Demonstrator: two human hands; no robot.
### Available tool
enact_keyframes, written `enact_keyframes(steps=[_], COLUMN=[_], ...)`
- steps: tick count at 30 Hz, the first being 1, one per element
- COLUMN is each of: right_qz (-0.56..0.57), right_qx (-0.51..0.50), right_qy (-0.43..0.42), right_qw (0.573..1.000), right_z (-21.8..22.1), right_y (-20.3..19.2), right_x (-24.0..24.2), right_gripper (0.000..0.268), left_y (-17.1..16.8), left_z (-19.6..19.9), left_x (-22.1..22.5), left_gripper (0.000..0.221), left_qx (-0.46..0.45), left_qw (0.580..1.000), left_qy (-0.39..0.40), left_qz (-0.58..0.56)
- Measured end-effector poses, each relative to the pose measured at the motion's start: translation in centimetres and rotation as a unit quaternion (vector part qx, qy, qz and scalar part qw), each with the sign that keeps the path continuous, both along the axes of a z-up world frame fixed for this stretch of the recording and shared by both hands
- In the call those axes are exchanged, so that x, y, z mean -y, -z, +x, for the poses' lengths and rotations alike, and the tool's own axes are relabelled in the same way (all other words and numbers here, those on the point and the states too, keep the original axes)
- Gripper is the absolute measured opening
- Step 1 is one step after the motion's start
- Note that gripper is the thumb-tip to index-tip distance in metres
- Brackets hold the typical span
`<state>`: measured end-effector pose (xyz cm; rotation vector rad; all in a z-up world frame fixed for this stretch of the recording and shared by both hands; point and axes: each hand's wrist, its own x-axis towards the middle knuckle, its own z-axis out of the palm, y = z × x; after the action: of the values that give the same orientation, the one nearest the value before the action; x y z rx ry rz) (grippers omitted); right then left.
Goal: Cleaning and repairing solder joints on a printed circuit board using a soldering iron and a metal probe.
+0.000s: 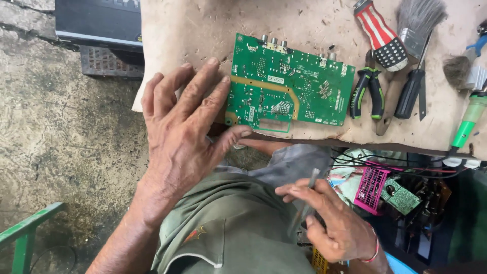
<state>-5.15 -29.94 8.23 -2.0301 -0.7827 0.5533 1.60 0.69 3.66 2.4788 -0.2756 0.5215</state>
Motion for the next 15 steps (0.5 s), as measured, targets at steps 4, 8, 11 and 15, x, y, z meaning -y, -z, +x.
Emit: enact_keyframes(steps=[4,8,11,15], right_qz=[0.137,0.001,-0.105,-0.210], right_qx=[-0.051,0.081,0.100,0.216], right_qy=[0.058,0.047,0.064,0.025], right_qw=[0.988,0.996,0.987,0.953], right_z=[0.4,2.9,4.4,8.0], right_y=[0.5,-0.6,-2.8,-5.1], right_x=[1.0,1.4,0.1,-1.6], right_gripper=[0.042,0.042,0.044,0.044], left_y=[-0.7,-8.0,-8.0,-8.3], left_z=[0.2,-3.6,-3.9,-3.5], left_x=[-0.4,5.8,5.1,3.8], left_gripper=[0.062,0.010,0.006,0.009], left_qx=[0.029,0.127,0.082,0.045], left_qw=[0.999,0.942,0.967,0.988], left_qy=[-0.010,-0.252,-0.191,-0.114], left_qz=[0.029,-0.180,-0.147,-0.095])
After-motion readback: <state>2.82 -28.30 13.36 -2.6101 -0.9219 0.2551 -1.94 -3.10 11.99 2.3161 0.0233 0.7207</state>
